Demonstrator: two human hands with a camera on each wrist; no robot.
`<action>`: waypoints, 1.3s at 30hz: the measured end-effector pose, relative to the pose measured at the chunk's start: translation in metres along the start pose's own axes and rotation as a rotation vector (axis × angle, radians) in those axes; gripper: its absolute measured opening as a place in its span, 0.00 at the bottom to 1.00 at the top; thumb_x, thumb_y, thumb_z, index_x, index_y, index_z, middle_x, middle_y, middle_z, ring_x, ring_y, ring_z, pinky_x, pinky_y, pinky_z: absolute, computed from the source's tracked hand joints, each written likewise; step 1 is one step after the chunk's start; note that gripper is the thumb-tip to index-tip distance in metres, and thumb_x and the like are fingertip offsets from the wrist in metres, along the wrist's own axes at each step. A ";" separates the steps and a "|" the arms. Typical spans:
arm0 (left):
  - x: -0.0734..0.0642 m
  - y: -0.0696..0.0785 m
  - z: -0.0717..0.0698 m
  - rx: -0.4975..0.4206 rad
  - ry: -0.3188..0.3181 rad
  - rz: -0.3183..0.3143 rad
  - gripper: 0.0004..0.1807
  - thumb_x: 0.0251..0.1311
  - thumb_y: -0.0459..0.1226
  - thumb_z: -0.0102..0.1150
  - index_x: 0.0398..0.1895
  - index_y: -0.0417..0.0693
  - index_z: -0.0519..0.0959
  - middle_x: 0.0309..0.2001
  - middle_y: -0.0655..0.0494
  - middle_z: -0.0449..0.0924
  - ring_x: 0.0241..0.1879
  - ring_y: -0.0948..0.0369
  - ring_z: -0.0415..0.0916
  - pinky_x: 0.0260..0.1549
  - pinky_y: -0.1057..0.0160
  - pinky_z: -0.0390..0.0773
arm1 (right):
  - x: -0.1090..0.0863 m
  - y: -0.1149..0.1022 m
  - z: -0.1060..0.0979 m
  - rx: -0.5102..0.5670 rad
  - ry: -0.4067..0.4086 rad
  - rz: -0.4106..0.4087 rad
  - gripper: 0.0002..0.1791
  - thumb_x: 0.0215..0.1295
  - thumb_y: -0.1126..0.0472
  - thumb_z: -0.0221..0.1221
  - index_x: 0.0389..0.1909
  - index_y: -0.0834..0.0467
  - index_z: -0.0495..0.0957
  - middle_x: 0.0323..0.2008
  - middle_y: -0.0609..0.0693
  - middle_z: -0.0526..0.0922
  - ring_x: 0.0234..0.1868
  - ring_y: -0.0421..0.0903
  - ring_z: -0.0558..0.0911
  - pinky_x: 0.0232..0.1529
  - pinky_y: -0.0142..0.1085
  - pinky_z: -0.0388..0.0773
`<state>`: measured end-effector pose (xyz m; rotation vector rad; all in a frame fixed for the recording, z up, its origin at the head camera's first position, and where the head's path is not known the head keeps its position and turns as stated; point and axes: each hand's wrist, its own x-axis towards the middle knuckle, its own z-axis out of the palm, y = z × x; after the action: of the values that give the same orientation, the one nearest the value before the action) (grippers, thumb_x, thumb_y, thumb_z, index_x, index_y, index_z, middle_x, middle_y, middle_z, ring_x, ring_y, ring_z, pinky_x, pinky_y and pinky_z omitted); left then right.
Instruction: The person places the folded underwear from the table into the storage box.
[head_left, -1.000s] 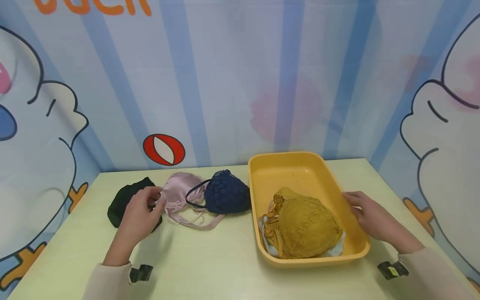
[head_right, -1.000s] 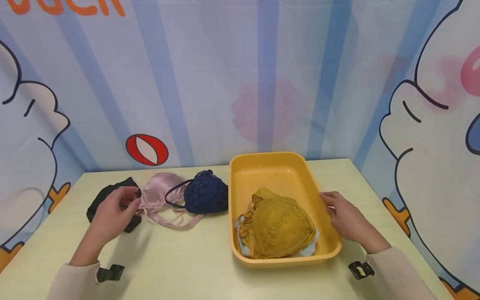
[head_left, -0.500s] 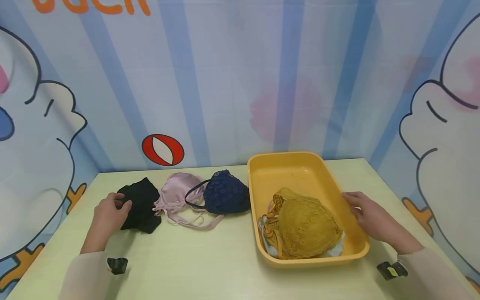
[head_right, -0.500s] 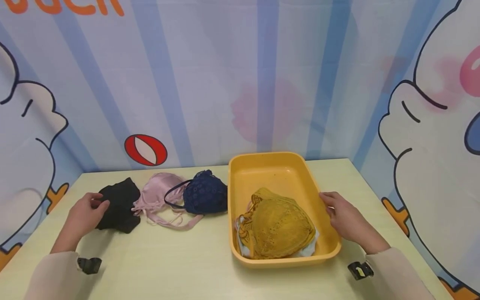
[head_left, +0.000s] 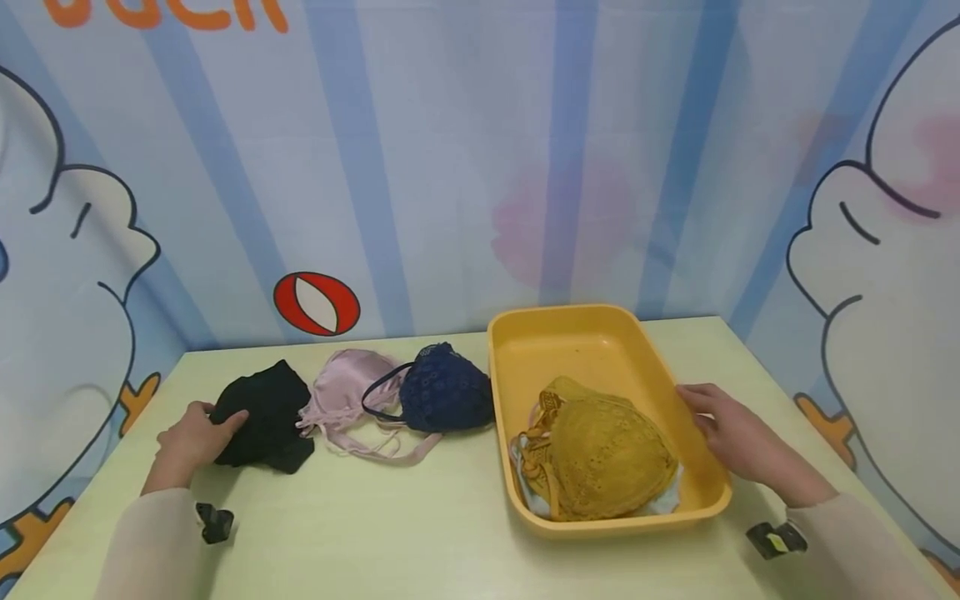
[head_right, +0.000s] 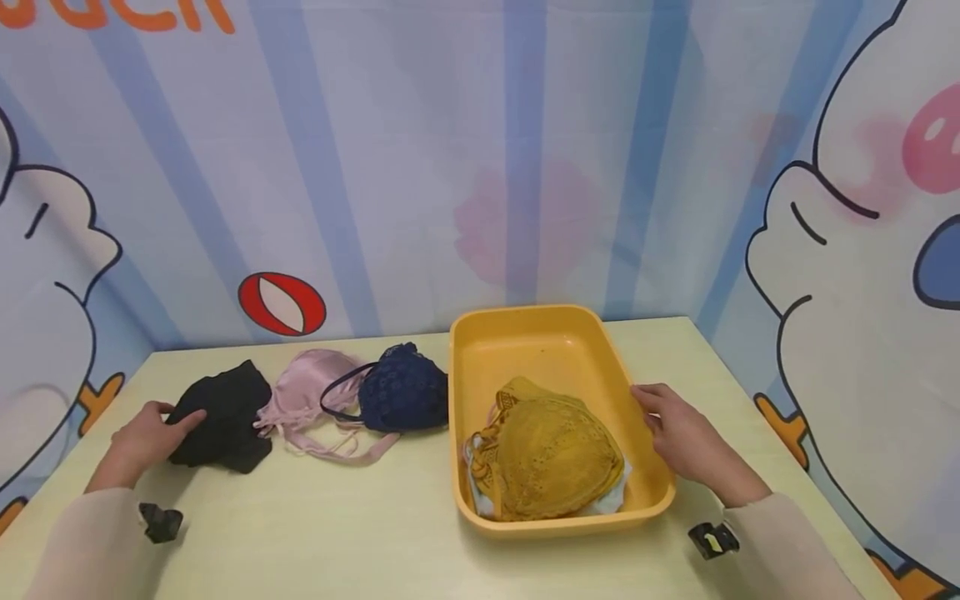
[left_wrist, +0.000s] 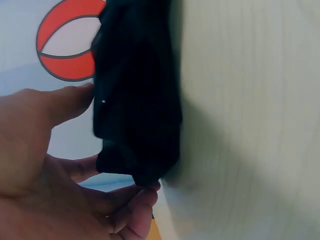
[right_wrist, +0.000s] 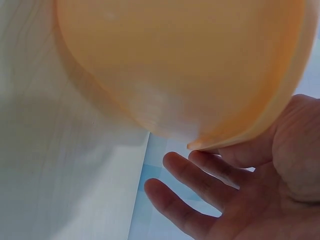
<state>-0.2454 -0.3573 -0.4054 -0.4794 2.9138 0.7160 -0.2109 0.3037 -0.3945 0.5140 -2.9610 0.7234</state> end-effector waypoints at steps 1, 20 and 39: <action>0.001 0.001 0.000 0.004 -0.005 -0.008 0.49 0.64 0.60 0.43 0.61 0.19 0.49 0.58 0.18 0.53 0.53 0.23 0.49 0.47 0.33 0.60 | 0.000 0.000 0.000 0.001 0.001 0.000 0.23 0.69 0.73 0.45 0.64 0.74 0.60 0.60 0.70 0.63 0.60 0.69 0.64 0.54 0.60 0.63; 0.026 0.014 0.004 0.066 -0.019 -0.067 0.39 0.61 0.45 0.57 0.60 0.23 0.52 0.59 0.20 0.54 0.55 0.24 0.52 0.50 0.31 0.56 | 0.000 -0.002 0.002 -0.012 0.021 0.003 0.22 0.68 0.74 0.46 0.63 0.75 0.62 0.60 0.69 0.65 0.60 0.67 0.65 0.54 0.58 0.65; 0.017 0.018 -0.006 -0.074 0.274 0.116 0.27 0.65 0.33 0.49 0.65 0.32 0.58 0.60 0.23 0.59 0.56 0.30 0.58 0.51 0.35 0.62 | 0.000 -0.003 0.002 -0.005 0.020 0.009 0.22 0.68 0.75 0.46 0.63 0.75 0.62 0.59 0.69 0.65 0.59 0.68 0.65 0.54 0.58 0.65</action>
<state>-0.2671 -0.3493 -0.3953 -0.4511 3.2024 0.8371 -0.2094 0.3004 -0.3946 0.4904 -2.9480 0.7169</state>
